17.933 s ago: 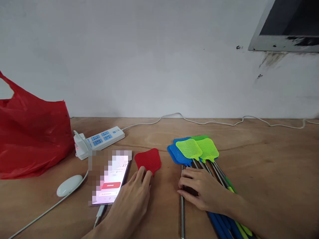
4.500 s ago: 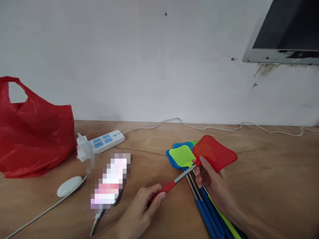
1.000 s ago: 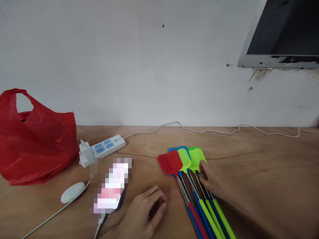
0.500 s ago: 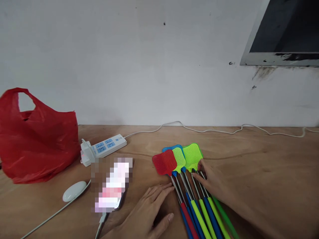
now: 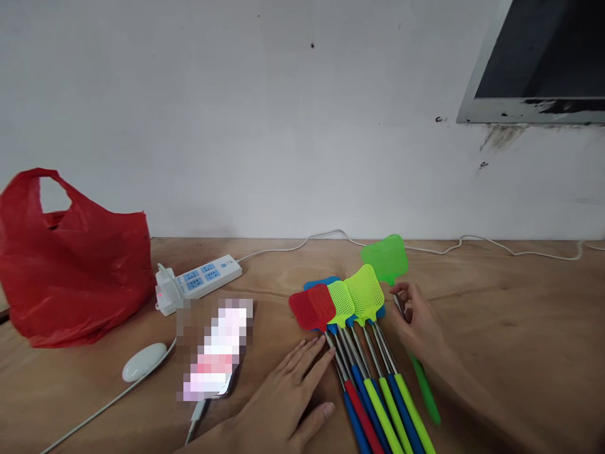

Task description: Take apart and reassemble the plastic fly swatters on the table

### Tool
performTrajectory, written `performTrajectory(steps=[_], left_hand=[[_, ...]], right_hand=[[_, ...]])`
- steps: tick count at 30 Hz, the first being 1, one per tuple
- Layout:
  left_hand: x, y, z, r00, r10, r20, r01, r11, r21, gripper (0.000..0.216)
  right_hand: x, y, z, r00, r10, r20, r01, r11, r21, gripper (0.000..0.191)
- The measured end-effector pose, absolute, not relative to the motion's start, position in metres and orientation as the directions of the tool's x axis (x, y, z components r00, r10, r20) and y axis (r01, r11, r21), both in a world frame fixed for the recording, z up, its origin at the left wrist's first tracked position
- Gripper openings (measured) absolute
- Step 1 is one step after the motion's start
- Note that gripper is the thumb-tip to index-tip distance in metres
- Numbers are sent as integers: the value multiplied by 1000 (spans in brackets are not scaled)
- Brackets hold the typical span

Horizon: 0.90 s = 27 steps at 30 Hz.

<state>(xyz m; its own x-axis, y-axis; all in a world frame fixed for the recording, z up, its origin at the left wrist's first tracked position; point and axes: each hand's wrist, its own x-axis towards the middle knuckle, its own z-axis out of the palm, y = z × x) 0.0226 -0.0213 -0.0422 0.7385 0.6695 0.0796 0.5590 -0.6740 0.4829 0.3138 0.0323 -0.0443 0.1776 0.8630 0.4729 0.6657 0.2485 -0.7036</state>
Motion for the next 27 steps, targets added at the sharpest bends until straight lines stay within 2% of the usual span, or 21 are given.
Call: performTrajectory(steps=[4,8,13,19,23,27], left_hand=[[25,-14,-42,766,638,86,537,-707,460,64],[27,-8,-40,785,608,119,506,-740,443,66],[33,1,-39,823,564,69,493,-768,408,70],[35,-1,-36,798,594,97,500,-744,443,68],[29,-10,-30,791,604,96,508,-737,446,58],[29,-11,-27,829,555,71,471,-761,447,61]], right_hand=[[309,31,-33,290,821,492,517,298,-802,24],[301,25,-26,376,818,435,322,325,-889,30],[290,21,-34,316,886,339,146,308,-940,34],[278,23,-56,229,954,192,18,194,-981,39],[278,22,-58,230,957,174,-9,181,-983,38],[280,23,-58,235,957,171,-33,184,-982,38]])
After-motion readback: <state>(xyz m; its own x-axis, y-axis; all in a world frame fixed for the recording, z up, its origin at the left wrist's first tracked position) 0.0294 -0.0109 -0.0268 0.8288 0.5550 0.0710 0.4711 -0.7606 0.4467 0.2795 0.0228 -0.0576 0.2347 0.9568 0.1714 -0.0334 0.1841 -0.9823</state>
